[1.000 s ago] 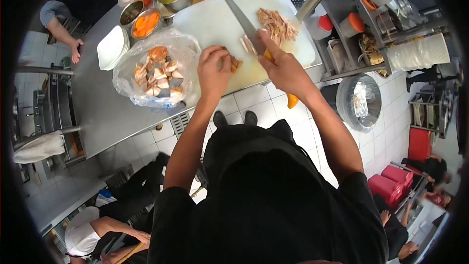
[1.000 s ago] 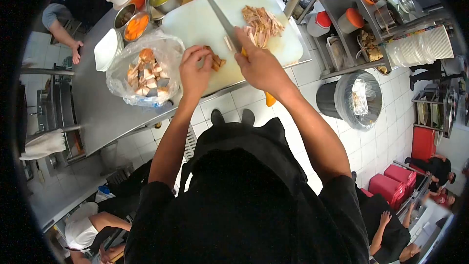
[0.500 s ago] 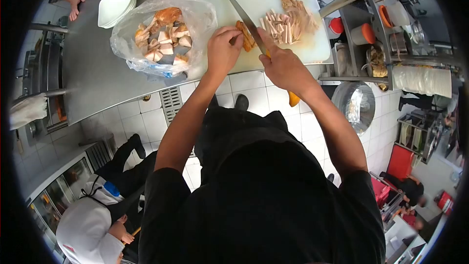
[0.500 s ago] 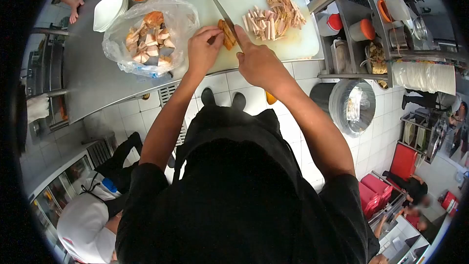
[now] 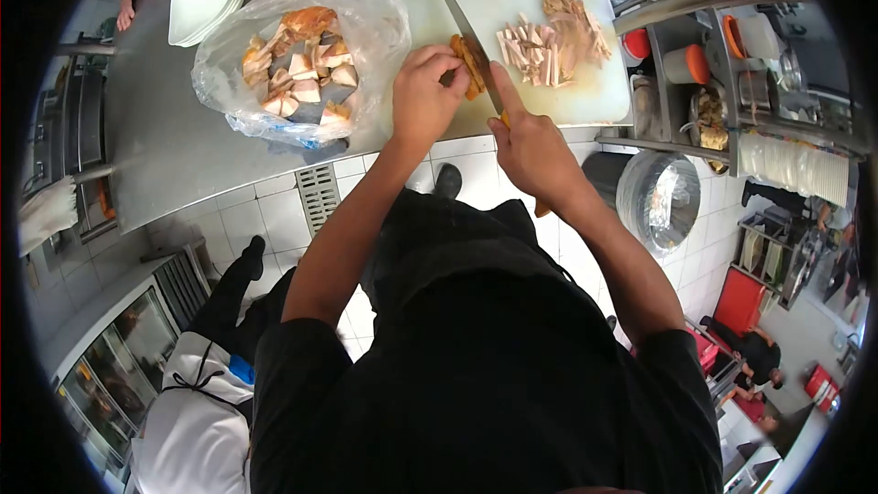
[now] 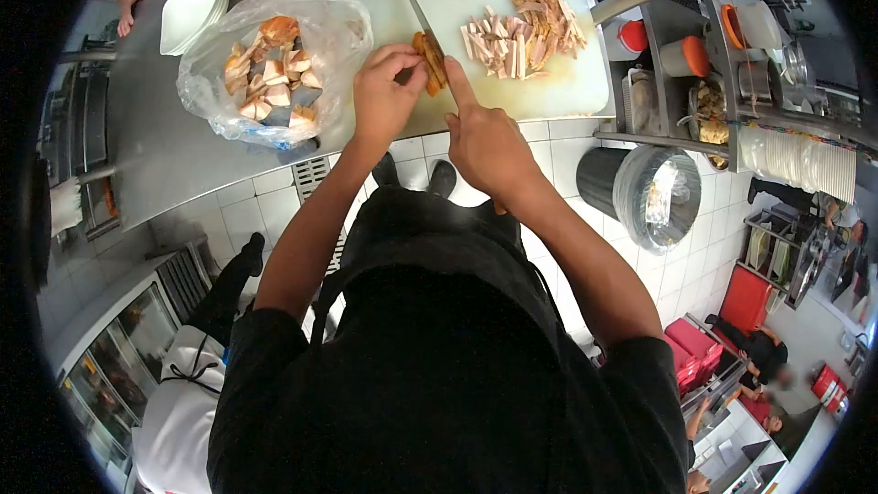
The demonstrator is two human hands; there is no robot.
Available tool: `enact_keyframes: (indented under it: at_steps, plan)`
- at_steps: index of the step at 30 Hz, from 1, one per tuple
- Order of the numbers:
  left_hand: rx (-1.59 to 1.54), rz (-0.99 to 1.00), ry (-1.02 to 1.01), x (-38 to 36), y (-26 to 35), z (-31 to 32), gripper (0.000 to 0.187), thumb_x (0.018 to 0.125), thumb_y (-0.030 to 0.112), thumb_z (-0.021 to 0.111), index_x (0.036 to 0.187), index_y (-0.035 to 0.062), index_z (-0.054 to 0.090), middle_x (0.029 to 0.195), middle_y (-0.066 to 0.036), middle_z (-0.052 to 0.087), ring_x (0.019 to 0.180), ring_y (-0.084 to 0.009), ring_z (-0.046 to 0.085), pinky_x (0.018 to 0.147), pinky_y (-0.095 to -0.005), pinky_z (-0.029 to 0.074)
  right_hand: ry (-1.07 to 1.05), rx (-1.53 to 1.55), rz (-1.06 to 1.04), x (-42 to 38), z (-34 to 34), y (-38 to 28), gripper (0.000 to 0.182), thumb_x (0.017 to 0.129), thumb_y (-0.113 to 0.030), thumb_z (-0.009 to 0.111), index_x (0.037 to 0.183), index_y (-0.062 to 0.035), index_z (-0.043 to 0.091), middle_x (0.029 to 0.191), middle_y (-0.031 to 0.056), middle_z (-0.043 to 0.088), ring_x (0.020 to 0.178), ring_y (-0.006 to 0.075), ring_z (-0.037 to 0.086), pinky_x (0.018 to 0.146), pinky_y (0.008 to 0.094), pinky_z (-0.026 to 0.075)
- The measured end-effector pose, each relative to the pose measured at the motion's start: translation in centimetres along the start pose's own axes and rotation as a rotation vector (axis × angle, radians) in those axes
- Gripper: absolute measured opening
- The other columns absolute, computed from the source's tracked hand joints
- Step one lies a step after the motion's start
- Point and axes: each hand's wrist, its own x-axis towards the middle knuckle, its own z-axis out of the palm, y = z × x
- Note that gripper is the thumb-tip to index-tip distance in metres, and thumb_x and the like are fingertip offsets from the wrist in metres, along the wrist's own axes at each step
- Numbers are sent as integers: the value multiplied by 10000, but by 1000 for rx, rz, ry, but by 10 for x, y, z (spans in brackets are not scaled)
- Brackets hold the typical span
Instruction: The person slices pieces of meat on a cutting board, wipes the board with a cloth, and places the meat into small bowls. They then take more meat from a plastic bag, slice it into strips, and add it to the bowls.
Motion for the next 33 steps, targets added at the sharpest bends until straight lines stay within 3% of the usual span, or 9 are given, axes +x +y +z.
enact_keyframes:
  at_steps: [5,8,9,12,14,18,21,24,33]
  plan:
    - [104,-5,-62,-1,6,-5,103,808,79,747,882,10,731,995,-102,725,895,-289,689,778,-364,557,109,-86,-161,36,39,29,665,993,-215,540,1572,-57,254,818,286,688,736,464,679,751,533,539]
    - [43,-4,19,-3,0,-4,100,817,77,745,889,10,731,996,-104,725,904,-292,688,791,-370,556,-149,234,133,34,-7,-2,674,1000,-290,588,1574,-95,294,712,184,653,533,258,640,523,397,535]
    - [39,-9,30,-4,0,-2,98,819,77,746,890,10,732,996,-104,725,908,-292,689,795,-371,556,-185,287,219,30,-16,-11,667,1006,-335,583,1568,-98,314,700,111,625,483,136,571,431,301,476]
    - [37,14,47,-6,0,1,98,824,76,748,899,15,737,1001,-104,725,919,-290,690,804,-372,557,-207,295,285,27,-28,-15,605,1007,-295,550,1512,-22,356,843,244,692,648,369,684,644,453,555]
    - [44,24,47,-3,-2,-1,101,823,78,753,903,19,741,1009,-104,728,925,-290,691,811,-373,558,-68,141,125,36,-21,10,516,993,-250,542,1430,-3,422,870,258,693,734,426,683,712,498,544]
    - [30,7,5,-1,7,-1,104,810,86,753,889,18,744,1011,-106,728,932,-305,677,837,-389,550,16,-20,18,32,-27,13,342,952,-166,525,1237,21,508,912,306,684,895,517,651,840,567,503]
    - [42,29,-5,5,7,2,109,797,92,752,876,17,743,994,-107,728,934,-312,670,853,-399,543,-1,-50,64,26,-32,8,296,929,-142,521,1170,29,512,913,335,672,915,513,654,852,567,500]
    - [54,51,-6,8,3,6,114,778,90,755,865,19,740,983,-104,732,929,-308,670,852,-403,541,5,-89,36,24,-30,15,371,948,-140,489,1267,47,458,728,279,647,719,461,665,721,530,513]
    - [80,96,63,7,6,13,100,741,60,750,806,42,676,912,-75,704,872,-305,655,800,-413,526,107,-69,-19,17,-8,20,203,949,-100,482,1064,61,435,755,361,624,806,548,631,774,613,477]
